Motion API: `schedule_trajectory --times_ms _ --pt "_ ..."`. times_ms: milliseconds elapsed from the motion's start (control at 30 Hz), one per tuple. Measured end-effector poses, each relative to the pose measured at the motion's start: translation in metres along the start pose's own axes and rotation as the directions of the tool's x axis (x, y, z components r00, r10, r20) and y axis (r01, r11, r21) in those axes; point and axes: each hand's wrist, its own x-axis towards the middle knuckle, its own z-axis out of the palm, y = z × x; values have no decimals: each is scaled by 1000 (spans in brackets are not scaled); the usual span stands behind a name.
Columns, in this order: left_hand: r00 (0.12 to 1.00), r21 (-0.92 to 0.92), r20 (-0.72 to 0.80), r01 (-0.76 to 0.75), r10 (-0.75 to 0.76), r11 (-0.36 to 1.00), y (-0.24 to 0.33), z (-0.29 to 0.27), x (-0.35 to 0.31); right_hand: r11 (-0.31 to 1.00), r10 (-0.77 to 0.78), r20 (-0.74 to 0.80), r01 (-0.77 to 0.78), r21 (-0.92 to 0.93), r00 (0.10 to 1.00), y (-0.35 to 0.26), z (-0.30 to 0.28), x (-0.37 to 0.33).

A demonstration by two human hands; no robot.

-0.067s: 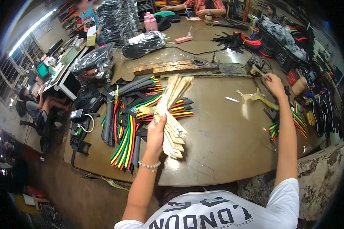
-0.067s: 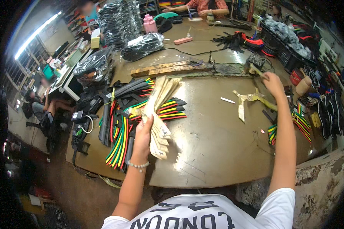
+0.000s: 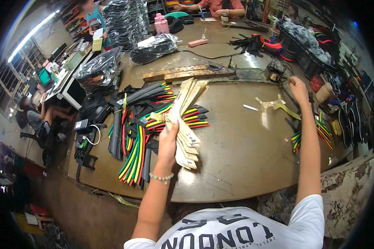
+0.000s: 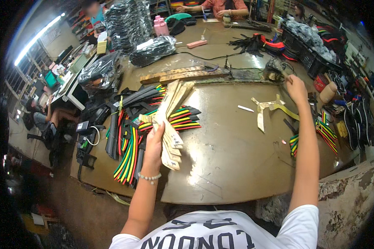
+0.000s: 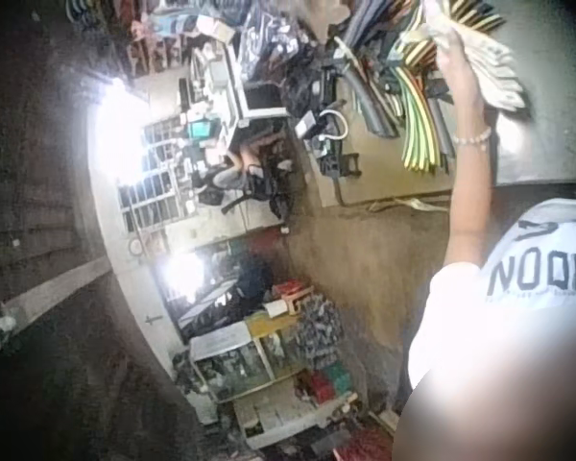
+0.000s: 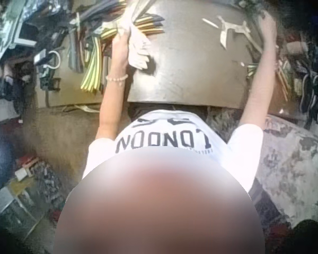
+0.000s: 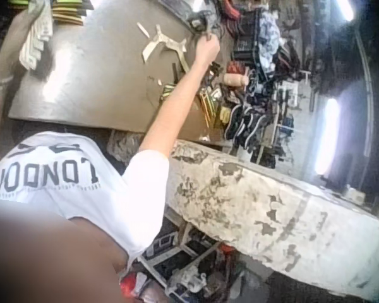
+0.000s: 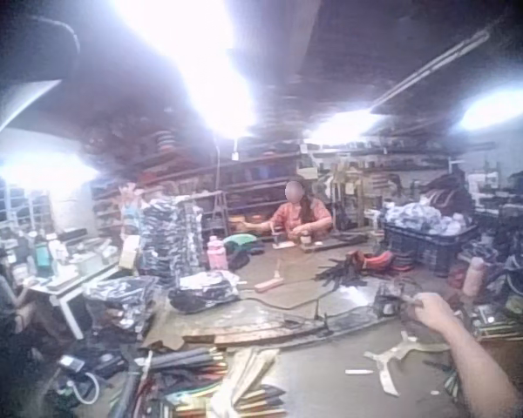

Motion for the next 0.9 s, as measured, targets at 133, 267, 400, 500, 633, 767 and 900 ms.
schedule_trajectory --times_ms 133,267,400,500,633,767,900 --pt "997 -84 75 -14 21 996 -5 4 21 886 430 -104 -441 -143 897 -15 -7 -16" --pt "968 -87 251 46 -23 995 -11 -3 22 847 473 217 -372 -381 854 -53 7 -52" --pt "983 -190 167 -46 79 981 -15 -6 20 964 -6 70 -13 267 998 -157 36 -102" --pt "998 5 23 -64 64 998 -18 -1 18 540 -243 577 -385 748 780 -240 59 -148" --pt "997 69 22 -81 79 994 -20 5 16 249 -322 588 -533 809 742 -292 83 -187" --pt "975 -23 203 94 -87 995 -11 -3 13 158 -255 567 -545 823 783 -282 91 -192" --pt "941 64 314 109 -124 992 -11 -6 13 271 -188 565 -510 816 803 -260 93 -187"
